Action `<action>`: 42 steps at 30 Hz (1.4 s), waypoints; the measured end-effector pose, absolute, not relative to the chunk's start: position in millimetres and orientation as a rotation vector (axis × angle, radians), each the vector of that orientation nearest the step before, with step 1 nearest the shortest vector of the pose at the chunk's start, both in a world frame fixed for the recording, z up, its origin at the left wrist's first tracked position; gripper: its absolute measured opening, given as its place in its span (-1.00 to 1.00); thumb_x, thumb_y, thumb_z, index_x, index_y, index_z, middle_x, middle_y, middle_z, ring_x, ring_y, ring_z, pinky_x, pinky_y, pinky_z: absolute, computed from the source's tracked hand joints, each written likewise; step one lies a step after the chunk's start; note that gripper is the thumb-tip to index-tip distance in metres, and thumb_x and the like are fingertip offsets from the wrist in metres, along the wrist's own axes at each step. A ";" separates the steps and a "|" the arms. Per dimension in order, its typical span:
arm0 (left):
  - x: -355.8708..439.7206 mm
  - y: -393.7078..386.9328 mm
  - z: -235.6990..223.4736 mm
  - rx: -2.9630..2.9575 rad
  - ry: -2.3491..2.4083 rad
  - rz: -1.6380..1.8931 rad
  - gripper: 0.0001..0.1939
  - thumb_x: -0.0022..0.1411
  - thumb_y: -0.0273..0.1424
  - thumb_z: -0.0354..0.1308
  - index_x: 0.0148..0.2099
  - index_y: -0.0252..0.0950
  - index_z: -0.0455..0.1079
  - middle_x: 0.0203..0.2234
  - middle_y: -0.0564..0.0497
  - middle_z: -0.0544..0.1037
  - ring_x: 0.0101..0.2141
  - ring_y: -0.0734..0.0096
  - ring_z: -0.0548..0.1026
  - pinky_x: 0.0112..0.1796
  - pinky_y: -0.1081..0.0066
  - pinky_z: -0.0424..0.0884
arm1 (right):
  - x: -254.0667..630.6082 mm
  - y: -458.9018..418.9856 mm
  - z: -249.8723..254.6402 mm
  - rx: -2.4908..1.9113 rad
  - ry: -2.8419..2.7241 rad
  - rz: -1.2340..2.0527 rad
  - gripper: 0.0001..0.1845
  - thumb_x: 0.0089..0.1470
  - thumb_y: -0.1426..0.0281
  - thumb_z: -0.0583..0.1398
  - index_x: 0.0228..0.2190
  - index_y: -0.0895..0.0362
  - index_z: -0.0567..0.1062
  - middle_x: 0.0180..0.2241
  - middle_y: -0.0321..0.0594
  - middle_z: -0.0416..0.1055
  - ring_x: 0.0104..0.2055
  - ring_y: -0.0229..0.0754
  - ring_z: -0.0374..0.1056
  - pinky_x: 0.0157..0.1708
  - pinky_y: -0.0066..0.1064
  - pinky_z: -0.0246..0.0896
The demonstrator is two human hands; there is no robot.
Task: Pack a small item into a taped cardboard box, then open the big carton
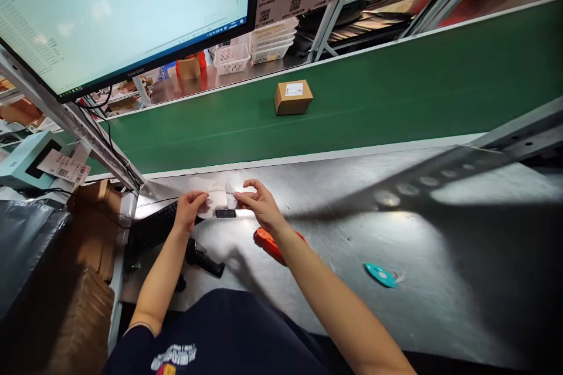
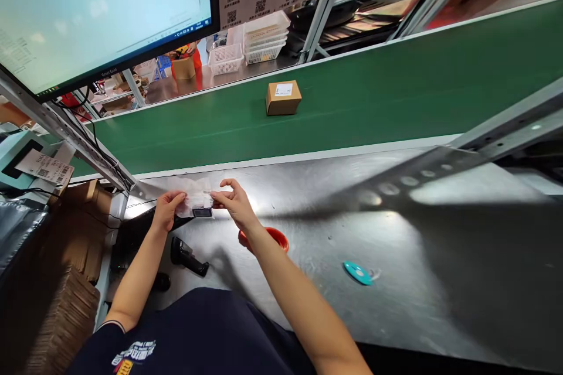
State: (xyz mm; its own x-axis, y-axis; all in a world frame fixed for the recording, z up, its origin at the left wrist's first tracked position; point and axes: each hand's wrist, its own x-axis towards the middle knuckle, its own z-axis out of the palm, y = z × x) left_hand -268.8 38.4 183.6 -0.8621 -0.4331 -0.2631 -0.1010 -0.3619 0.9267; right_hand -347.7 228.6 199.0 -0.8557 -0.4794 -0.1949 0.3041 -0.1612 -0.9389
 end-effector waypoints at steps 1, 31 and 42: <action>-267.5 39.0 182.7 0.705 -1.603 -2.330 -0.36 -0.22 -0.06 0.54 -0.19 -0.42 0.55 -0.48 -0.04 0.60 -0.54 0.47 0.48 -0.47 0.46 0.38 | -346.4 229.3 199.8 -0.243 1.634 -2.068 -0.28 -0.21 0.01 0.51 -0.24 0.05 0.23 -0.56 -0.43 0.40 -0.50 -0.28 0.31 -0.34 -0.38 0.37; -264.5 27.1 207.2 -0.387 -2.776 -1.290 -0.81 0.28 -0.40 0.15 -0.19 -0.24 0.61 -0.22 -0.13 0.66 -0.13 0.12 0.58 -0.06 0.24 0.43 | -363.4 266.7 208.9 -0.846 2.164 -1.422 -0.61 0.01 0.12 0.29 -0.20 0.08 0.65 0.16 0.00 0.39 0.27 0.18 0.28 0.31 0.07 0.14; -264.7 14.4 198.9 0.095 -2.498 -1.951 -0.29 -0.05 -0.21 0.51 0.11 -0.29 0.36 -0.28 -0.01 0.57 -0.32 0.40 0.48 -0.29 0.46 0.34 | -341.5 203.2 179.4 -0.703 1.697 -1.536 -0.44 -0.11 0.18 0.37 -0.12 0.14 0.34 -0.59 -0.43 0.30 -0.57 -0.28 0.20 -0.55 -0.48 0.02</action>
State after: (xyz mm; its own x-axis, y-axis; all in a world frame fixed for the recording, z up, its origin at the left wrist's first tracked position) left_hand -264.7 14.4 198.9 -0.9978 -0.0289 -0.0600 -0.0652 0.2411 0.9683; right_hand -341.5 203.2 179.4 -0.5840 -0.7967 -0.1555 0.0755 0.1375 -0.9876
